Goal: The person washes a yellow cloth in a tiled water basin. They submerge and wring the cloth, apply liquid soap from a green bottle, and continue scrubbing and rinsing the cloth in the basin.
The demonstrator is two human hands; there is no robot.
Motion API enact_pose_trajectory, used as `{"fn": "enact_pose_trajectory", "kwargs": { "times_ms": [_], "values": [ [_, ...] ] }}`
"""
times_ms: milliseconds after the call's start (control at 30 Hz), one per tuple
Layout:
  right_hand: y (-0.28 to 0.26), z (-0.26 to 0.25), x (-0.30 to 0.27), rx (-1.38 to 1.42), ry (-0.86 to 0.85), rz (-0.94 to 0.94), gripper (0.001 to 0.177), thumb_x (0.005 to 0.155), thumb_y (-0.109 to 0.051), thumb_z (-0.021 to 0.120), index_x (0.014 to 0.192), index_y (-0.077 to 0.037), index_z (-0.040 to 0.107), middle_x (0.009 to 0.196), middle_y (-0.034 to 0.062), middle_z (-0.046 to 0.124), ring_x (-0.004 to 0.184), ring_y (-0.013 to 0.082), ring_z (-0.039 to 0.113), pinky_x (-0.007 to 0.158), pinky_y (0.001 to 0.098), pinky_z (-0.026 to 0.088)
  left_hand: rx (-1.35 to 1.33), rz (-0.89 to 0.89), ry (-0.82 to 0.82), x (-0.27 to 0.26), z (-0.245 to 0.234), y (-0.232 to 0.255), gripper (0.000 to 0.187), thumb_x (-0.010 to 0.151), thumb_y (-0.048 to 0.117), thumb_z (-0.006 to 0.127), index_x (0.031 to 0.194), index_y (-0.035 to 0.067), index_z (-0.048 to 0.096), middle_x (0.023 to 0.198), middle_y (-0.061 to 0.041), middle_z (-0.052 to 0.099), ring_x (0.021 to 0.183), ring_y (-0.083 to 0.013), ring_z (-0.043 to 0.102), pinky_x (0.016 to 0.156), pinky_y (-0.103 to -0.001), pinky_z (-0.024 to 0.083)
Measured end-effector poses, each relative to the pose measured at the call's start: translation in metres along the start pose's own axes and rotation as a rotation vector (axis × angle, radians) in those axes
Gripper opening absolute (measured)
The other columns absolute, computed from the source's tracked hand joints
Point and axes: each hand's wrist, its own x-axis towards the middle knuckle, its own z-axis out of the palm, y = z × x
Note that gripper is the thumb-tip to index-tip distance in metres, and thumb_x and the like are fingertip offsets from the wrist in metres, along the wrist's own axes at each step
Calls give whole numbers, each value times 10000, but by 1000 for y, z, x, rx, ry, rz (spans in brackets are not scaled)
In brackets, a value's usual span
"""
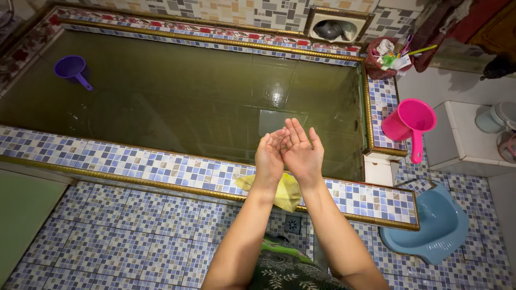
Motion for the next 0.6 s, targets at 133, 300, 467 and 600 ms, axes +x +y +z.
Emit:
{"fn": "enact_pose_trajectory", "kwargs": {
  "times_ms": [133, 300, 467, 600],
  "values": [
    [-3, 6, -7, 30, 40, -7, 505, 1029, -381, 525, 1402, -44, 575, 1413, 75, 625, 1192, 200, 576, 1056, 349, 424, 22, 3, -25, -3, 1, -2, 392, 1062, 313, 428, 1090, 7, 672, 1135, -102, 703, 1145, -196, 610, 1071, -355, 446],
    [-6, 3, -12, 51, 53, -33, 479, 1025, -368, 536, 1364, -34, 593, 1355, 87, 651, 1168, 215, 593, 1070, 356, 439, -29, -44, -8, -3, -2, -14, 402, 1060, 329, 439, 1036, 14, 688, 1094, -97, 714, 1076, -198, 609, 1049, -358, 451],
    [-9, -10, -14, 25, 144, -54, 475, 1009, -365, 557, 1352, -40, 603, 1339, 83, 660, 1155, 204, 607, 1061, 348, 449, -54, -84, -6, -3, -8, -23, 406, 1042, 331, 437, 1021, 10, 685, 1080, -104, 721, 1075, -202, 627, 1046, -362, 458],
    [-8, -21, -10, -60, 171, -87, 403, 1032, -340, 596, 1346, -86, 594, 1344, 43, 649, 1184, 173, 608, 1087, 337, 456, -86, -94, 4, -1, -12, -29, 397, 1046, 321, 431, 1004, 13, 677, 1074, -112, 721, 1074, -203, 635, 1050, -367, 461]
  ]
}}
